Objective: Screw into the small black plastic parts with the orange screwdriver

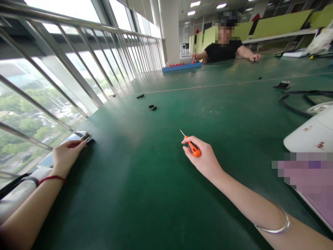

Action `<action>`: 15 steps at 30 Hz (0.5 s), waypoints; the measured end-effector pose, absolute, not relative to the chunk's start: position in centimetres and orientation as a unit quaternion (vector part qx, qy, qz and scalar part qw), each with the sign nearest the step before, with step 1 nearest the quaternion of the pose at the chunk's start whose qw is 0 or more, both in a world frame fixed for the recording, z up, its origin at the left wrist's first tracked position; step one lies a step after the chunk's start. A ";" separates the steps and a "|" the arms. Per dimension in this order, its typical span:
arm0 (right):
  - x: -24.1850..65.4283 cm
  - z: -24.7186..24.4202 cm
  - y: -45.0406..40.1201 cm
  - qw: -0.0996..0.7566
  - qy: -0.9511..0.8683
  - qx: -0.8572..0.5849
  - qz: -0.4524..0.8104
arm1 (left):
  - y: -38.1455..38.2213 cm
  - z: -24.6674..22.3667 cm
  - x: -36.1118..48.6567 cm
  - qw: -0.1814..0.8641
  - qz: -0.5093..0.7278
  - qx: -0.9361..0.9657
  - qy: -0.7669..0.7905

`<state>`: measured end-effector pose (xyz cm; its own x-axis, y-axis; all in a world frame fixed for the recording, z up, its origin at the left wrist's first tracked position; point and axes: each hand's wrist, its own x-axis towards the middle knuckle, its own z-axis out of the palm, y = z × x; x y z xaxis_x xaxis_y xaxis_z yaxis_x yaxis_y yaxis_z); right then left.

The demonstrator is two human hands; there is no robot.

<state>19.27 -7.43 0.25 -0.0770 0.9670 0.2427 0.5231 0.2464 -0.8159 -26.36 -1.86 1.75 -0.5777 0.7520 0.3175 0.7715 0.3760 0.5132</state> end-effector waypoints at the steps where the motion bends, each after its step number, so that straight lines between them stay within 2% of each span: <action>1: 19.3 0.2 -7.4 0.402 -0.680 -0.548 0.276 | -1.9 1.7 -26.5 0.016 -0.316 -0.461 -0.829; 15: 19.2 0.2 -7.4 0.409 -0.685 -0.545 0.259 | -1.9 1.6 -26.6 0.013 -0.311 -0.472 -0.825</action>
